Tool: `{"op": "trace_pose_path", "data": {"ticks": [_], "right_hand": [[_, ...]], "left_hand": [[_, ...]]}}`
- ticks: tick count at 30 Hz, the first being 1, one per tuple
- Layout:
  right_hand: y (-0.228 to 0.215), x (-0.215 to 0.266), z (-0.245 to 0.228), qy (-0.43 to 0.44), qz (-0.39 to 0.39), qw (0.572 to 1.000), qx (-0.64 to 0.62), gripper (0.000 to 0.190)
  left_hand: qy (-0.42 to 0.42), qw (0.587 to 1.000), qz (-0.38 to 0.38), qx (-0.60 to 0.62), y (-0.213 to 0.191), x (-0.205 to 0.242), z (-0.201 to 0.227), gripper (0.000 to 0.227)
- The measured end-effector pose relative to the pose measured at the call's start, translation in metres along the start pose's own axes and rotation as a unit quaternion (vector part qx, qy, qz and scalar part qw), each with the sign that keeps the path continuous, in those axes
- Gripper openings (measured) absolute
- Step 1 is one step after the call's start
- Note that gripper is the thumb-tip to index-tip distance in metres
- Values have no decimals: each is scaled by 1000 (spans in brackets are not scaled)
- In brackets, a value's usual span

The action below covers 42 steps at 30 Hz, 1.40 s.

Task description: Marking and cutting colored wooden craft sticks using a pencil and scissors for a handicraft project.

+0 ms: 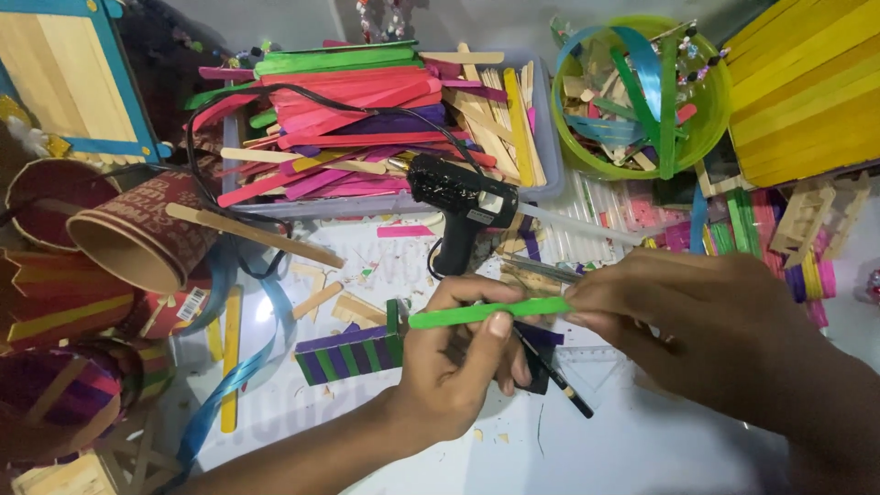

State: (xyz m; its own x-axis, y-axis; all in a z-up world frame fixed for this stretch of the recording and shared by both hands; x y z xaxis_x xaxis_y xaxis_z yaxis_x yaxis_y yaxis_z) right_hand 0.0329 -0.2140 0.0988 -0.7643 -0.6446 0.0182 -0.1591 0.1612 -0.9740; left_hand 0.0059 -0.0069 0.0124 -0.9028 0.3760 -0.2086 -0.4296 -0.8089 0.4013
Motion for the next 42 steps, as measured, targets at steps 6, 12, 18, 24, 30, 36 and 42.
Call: {"op": "trace_pose_path", "data": {"ticks": [6, 12, 18, 24, 30, 36, 42], "right_hand": [[-7, 3, 4, 72, -19, 995, -74, 15], [-4, 21, 19, 106, -9, 992, -61, 14], [-26, 23, 56, 83, 101, 986, -99, 19], [-39, -87, 32, -28, 142, 982, 118, 8], [-17, -170, 30, -155, 175, 969, 85, 25], [-9, -207, 45, -5, 94, 984, 148, 26], [-2, -213, 46, -18, 114, 982, 152, 12]], "left_hand": [[5, 999, -12, -32, 1, -1, 3, 26], [19, 996, -8, -87, -1, -4, 9, 25], [-12, 998, -55, -10, -2, 1, -6, 24], [-28, 991, -111, -69, -2, 3, -10, 18], [-68, 990, -107, -61, -3, 4, -12, 19], [-79, 986, -130, -63, -5, 3, -8, 22], [-88, 985, -122, -80, -5, 3, -7, 21]]}}
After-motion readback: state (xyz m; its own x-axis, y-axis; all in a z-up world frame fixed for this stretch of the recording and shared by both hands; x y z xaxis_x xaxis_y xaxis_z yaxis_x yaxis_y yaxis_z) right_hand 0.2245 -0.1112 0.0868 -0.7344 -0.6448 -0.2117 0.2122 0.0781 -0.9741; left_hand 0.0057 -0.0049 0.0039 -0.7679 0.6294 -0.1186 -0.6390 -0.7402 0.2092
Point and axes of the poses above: each hand's wrist, its own x-axis away from the middle knuckle, its own y-axis out of the palm, z = x × y, the point moved 2 cm from there along -x, towards the middle knuckle, and after that the axes turned 8 degrees about -z, right-handed, at the moved point
